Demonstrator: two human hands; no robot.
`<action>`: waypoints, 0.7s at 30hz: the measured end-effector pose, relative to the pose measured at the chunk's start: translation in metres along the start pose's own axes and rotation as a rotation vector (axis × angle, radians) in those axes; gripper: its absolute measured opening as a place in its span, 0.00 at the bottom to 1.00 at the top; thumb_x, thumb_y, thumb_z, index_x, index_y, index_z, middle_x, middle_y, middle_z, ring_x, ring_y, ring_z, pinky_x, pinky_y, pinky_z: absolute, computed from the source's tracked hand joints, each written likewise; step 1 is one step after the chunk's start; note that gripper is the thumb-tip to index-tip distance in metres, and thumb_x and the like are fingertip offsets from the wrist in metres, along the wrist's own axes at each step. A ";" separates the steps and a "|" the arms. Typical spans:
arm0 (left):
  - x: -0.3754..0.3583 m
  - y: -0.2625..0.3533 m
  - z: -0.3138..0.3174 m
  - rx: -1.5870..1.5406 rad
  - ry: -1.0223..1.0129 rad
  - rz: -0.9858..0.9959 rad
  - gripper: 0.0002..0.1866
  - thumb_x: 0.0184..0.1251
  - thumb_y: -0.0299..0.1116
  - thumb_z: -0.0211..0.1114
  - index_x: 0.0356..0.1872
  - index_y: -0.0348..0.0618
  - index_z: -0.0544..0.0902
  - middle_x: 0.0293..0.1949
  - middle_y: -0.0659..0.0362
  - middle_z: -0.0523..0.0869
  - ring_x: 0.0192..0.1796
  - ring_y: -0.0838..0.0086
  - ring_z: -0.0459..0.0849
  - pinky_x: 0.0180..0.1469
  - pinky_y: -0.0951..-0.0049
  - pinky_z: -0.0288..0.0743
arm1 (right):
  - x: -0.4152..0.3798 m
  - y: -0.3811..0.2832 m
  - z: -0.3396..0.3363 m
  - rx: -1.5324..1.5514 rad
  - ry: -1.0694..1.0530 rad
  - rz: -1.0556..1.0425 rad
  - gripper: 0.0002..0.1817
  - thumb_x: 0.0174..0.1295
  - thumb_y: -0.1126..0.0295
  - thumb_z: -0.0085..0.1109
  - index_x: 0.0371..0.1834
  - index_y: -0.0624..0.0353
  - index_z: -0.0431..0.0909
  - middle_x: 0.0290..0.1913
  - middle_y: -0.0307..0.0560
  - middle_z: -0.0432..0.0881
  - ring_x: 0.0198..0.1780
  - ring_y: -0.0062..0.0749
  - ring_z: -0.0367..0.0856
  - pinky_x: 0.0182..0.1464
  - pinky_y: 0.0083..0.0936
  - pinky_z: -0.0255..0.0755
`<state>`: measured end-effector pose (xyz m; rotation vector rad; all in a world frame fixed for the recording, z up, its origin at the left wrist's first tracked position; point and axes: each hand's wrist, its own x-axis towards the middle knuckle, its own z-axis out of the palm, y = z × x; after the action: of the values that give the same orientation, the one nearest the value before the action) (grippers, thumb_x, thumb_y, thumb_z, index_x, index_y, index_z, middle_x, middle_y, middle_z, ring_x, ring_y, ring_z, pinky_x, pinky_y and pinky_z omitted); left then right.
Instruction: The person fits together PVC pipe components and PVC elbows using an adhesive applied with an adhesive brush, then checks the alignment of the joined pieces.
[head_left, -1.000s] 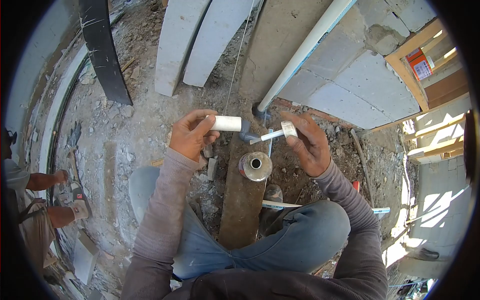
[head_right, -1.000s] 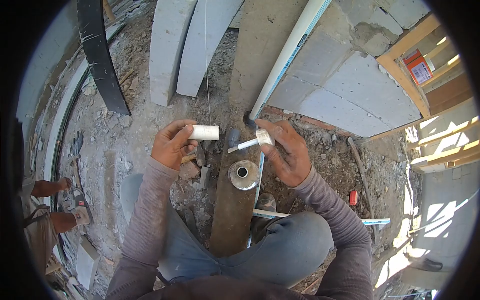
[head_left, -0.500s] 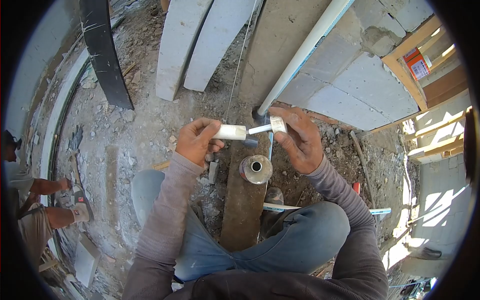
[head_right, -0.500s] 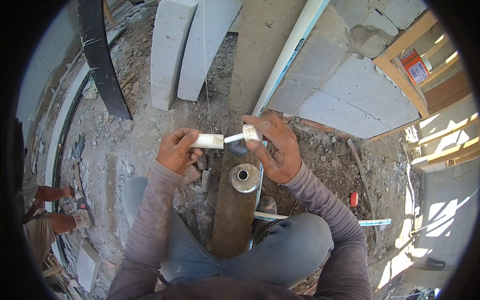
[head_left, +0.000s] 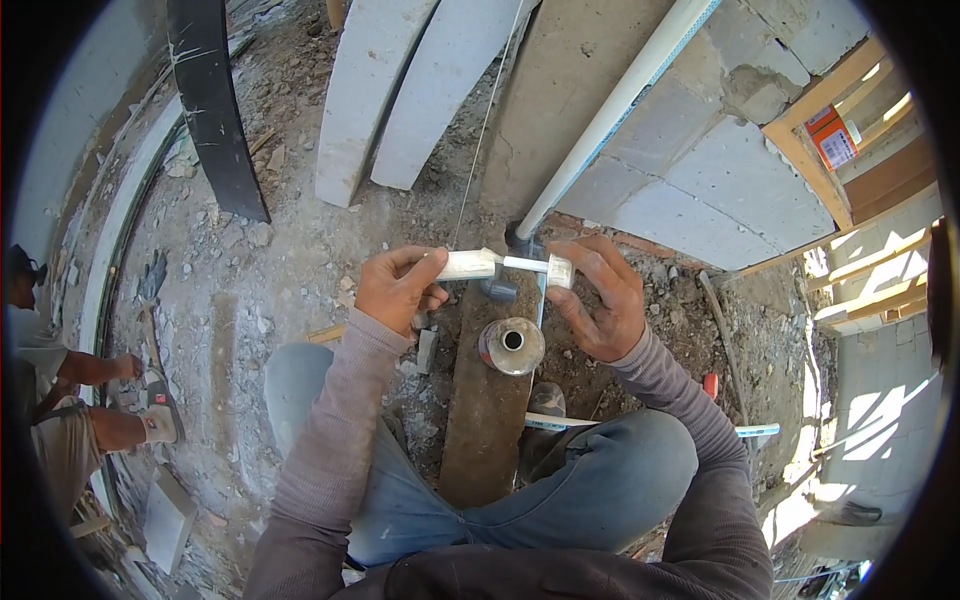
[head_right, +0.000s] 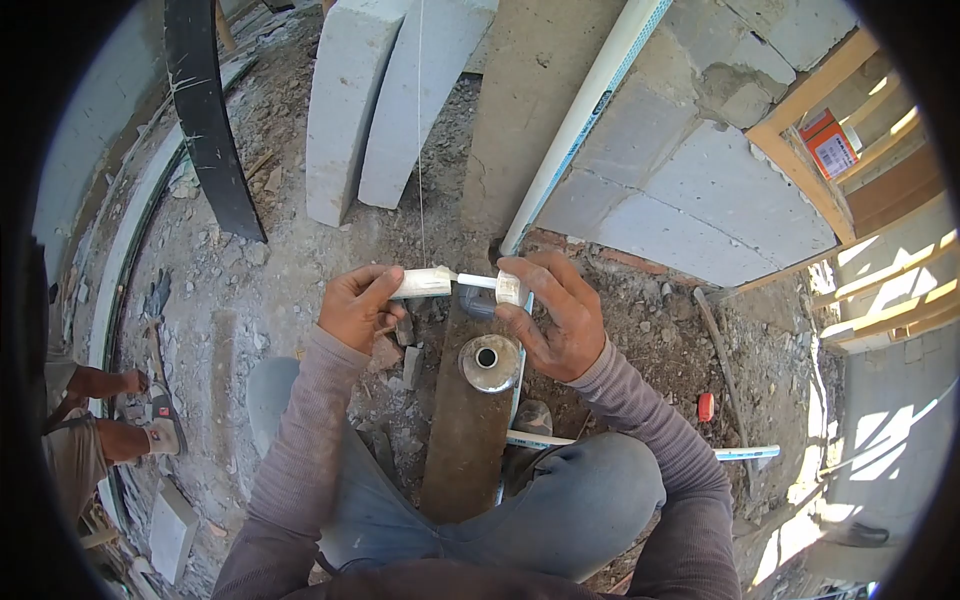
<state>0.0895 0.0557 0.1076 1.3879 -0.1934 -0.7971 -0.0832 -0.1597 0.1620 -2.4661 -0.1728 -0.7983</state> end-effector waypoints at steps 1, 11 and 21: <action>0.000 0.000 0.000 -0.001 0.001 -0.001 0.14 0.76 0.39 0.72 0.47 0.37 0.88 0.33 0.60 0.88 0.26 0.84 0.83 0.28 0.85 0.78 | 0.000 0.000 0.000 0.003 0.014 -0.013 0.26 0.62 0.75 0.74 0.64 0.63 0.80 0.48 0.55 0.82 0.45 0.47 0.84 0.48 0.38 0.79; 0.002 -0.001 0.008 -0.001 0.047 -0.014 0.15 0.77 0.43 0.70 0.42 0.40 0.87 0.31 0.61 0.87 0.25 0.84 0.84 0.25 0.85 0.77 | 0.002 -0.001 -0.003 0.015 -0.002 -0.071 0.27 0.60 0.74 0.75 0.64 0.63 0.80 0.48 0.56 0.80 0.44 0.46 0.84 0.45 0.37 0.80; 0.008 -0.008 0.007 -0.110 0.007 -0.071 0.16 0.76 0.37 0.72 0.52 0.32 0.87 0.36 0.58 0.89 0.26 0.82 0.85 0.26 0.87 0.79 | -0.008 0.003 0.004 -0.033 -0.017 -0.052 0.29 0.58 0.75 0.76 0.65 0.63 0.79 0.49 0.58 0.80 0.44 0.47 0.85 0.44 0.37 0.81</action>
<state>0.0885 0.0457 0.0987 1.2989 -0.0939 -0.8497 -0.0870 -0.1598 0.1539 -2.5090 -0.2323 -0.8081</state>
